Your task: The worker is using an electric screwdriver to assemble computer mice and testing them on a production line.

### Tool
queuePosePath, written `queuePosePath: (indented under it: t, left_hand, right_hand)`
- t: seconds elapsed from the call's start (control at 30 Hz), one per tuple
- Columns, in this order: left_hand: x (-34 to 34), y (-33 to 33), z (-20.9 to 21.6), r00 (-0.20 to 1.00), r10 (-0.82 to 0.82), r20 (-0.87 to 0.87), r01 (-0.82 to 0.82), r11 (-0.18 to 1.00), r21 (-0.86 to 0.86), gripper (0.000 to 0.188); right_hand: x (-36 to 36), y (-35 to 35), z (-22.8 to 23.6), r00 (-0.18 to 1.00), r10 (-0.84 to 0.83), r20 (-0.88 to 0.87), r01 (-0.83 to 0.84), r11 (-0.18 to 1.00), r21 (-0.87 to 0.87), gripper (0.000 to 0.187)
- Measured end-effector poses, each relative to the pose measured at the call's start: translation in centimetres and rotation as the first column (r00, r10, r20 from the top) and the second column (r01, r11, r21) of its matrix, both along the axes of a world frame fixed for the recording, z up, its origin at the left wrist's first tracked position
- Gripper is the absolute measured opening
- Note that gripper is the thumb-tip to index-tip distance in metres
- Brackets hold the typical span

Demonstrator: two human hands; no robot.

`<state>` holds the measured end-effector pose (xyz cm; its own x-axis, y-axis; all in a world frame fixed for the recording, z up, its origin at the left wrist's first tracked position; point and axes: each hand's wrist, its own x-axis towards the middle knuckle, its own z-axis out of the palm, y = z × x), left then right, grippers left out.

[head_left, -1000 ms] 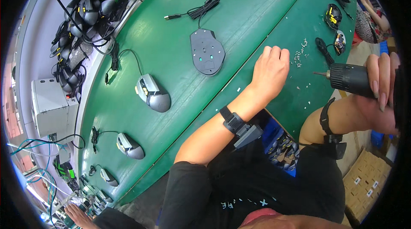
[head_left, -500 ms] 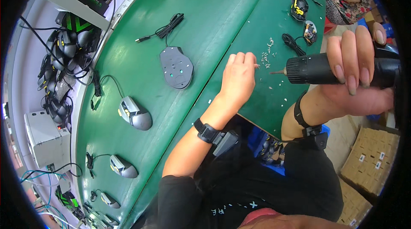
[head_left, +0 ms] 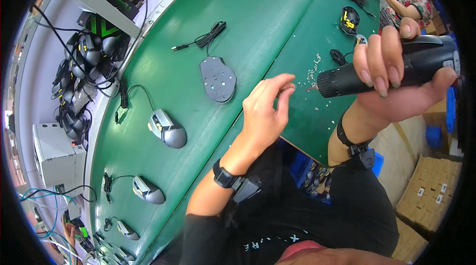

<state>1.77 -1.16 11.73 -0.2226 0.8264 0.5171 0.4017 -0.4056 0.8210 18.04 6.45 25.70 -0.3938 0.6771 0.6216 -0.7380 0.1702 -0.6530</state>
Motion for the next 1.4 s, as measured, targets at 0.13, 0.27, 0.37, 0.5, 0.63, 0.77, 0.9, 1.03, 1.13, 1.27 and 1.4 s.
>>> queuePosePath:
  t: [0.13, 0.27, 0.37, 0.5, 0.63, 0.77, 0.9, 1.03, 1.13, 1.27, 1.4]
  left_hand:
    - [-1.3, -2.1, 1.9, 0.998, 0.005, -0.058, -0.001, 0.998, 0.07, 0.026]
    - [-2.4, -3.7, 2.7, 0.998, 0.028, -0.053, -0.022, 0.994, 0.112, 0.025]
    - [-2.1, -3.9, 3.0, 1.0, -0.02, 0.018, 0.018, 0.991, 0.131, 0.025]
    - [-2.1, -4.1, 3.8, 0.999, -0.051, 0.019, 0.047, 0.987, 0.152, 0.022]
    - [-3.0, -5.4, 4.1, 0.997, 0.055, -0.061, -0.049, 0.994, 0.103, 0.017]
    - [-2.8, -6.1, 3.8, 0.99, 0.075, -0.122, -0.061, 0.992, 0.114, 0.021]
    - [-2.4, -6.4, 3.5, 0.975, 0.124, -0.185, -0.107, 0.989, 0.099, 0.023]
    - [-2.3, -7.0, 3.4, 0.953, 0.162, -0.258, -0.143, 0.985, 0.092, 0.03]
    - [-2.7, -7.1, 4.5, 0.965, 0.178, -0.193, -0.185, 0.983, -0.02, 0.035]
    - [-4.5, -5.9, 4.4, 0.987, 0.111, -0.12, -0.105, 0.993, 0.054, 0.044]
    - [-5.9, -3.1, 2.2, 0.95, 0.299, 0.088, -0.28, 0.943, -0.179, 0.035]
  right_hand:
    - [-1.6, -0.8, -0.2, 0.996, 0.086, 0.0, -0.086, 0.996, -0.023, 0.063]
    - [-3.3, -1.4, -0.8, 0.99, 0.137, -0.026, -0.137, 0.99, -0.03, 0.062]
    - [-3.2, -1.9, -0.5, 0.988, 0.156, -0.023, -0.157, 0.986, -0.054, 0.062]
    - [-3.3, -2.9, -0.4, 0.991, 0.102, -0.087, -0.107, 0.993, -0.057, 0.066]
    - [-5.3, -3.2, -2.2, 0.992, 0.074, -0.102, -0.087, 0.988, -0.128, 0.069]
    - [-5.4, -4.1, -1.4, 1.0, 0.017, 0.007, -0.016, 0.988, -0.15, 0.062]
    - [-5.2, -4.2, -1.9, 1.0, -0.017, 0.014, 0.019, 0.991, -0.134, 0.057]
    - [-5.7, -4.6, -1.8, 0.998, -0.038, 0.053, 0.046, 0.984, -0.174, 0.056]
    - [-6.3, -4.3, -2.5, 1.0, 0.002, 0.015, 0.001, 0.978, -0.207, 0.059]
    - [-6.7, -3.3, -3.1, 0.998, 0.015, -0.066, -0.026, 0.985, -0.172, 0.063]
    - [-5.2, -2.0, -3.1, 0.995, -0.102, -0.017, 0.098, 0.982, -0.16, 0.068]
